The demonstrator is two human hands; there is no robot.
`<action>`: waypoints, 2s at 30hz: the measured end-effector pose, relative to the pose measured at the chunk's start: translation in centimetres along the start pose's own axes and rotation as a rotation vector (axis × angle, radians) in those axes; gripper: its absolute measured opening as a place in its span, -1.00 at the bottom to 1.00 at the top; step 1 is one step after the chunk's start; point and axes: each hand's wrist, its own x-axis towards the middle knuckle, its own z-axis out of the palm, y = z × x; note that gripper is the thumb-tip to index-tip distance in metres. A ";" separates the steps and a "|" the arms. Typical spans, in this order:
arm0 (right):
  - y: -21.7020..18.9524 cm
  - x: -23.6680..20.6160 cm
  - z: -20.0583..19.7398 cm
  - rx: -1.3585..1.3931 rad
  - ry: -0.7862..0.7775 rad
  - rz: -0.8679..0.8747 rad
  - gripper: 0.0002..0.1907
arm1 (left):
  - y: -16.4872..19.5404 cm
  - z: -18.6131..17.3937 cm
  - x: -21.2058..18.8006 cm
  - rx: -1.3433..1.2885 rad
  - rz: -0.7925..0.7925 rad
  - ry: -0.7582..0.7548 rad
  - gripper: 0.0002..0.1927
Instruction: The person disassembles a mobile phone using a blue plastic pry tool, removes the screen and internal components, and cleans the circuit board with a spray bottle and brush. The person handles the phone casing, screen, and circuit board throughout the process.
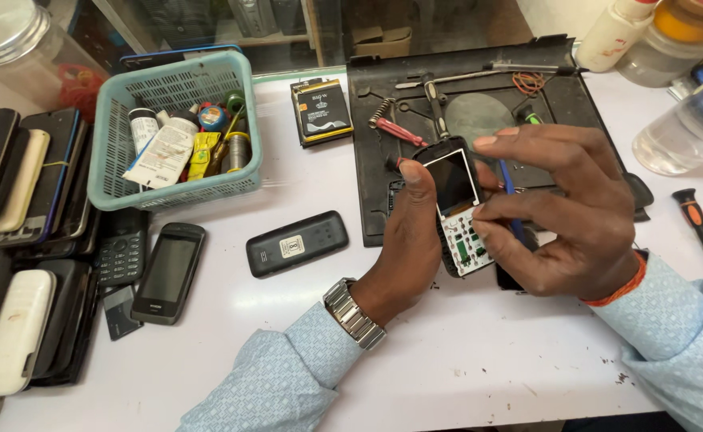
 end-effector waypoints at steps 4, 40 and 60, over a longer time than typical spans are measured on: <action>0.0 0.0 0.2 -0.039 0.002 -0.015 -0.86 | 0.0 0.1 0.1 0.003 0.039 -0.003 -0.11; -0.2 0.1 0.6 -0.028 -0.062 -0.010 -0.85 | -0.9 -0.4 0.3 0.001 0.052 0.027 -0.15; -0.1 -0.6 0.7 0.027 -0.041 0.125 -0.64 | -0.4 -0.5 0.8 0.045 -0.145 0.164 -0.11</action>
